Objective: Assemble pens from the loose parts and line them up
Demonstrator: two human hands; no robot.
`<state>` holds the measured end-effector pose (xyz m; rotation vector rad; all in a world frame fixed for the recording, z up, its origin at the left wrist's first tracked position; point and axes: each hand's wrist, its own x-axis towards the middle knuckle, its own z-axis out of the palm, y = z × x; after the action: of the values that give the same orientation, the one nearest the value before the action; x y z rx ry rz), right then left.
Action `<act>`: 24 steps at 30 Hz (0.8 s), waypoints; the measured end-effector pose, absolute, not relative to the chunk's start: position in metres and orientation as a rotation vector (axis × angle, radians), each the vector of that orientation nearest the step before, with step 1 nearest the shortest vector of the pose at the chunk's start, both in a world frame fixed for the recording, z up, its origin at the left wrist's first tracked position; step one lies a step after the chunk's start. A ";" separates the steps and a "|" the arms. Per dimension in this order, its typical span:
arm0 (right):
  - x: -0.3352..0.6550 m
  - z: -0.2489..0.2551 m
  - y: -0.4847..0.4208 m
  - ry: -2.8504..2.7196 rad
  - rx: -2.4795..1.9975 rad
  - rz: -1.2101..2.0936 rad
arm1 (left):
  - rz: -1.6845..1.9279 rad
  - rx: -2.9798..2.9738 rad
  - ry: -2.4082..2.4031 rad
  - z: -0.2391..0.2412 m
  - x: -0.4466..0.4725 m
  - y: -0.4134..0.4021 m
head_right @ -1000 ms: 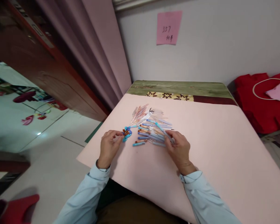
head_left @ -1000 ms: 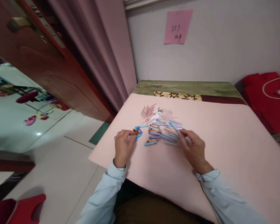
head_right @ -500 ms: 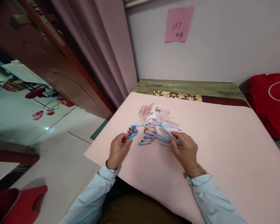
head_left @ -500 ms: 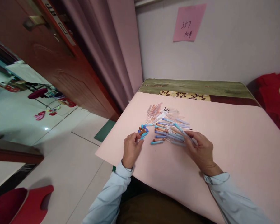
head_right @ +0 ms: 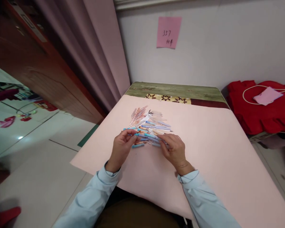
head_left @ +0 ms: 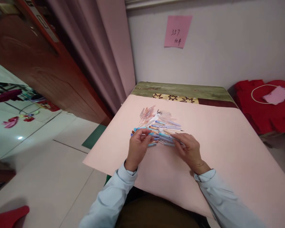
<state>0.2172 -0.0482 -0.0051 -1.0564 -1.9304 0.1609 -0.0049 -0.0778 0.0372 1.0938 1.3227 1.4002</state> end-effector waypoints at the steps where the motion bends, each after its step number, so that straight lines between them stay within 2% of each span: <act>1: 0.218 -0.006 -0.048 -1.929 -1.053 0.156 | 1.403 1.053 1.297 0.038 -0.001 -0.076; 24: 0.219 -0.008 -0.049 -1.956 -0.985 0.043 | 1.428 1.060 1.203 0.035 0.003 -0.079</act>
<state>0.2189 -0.0487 -0.0079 -0.9848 -1.9563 0.0431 0.0031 -0.0790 0.0346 1.0601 1.2033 1.4285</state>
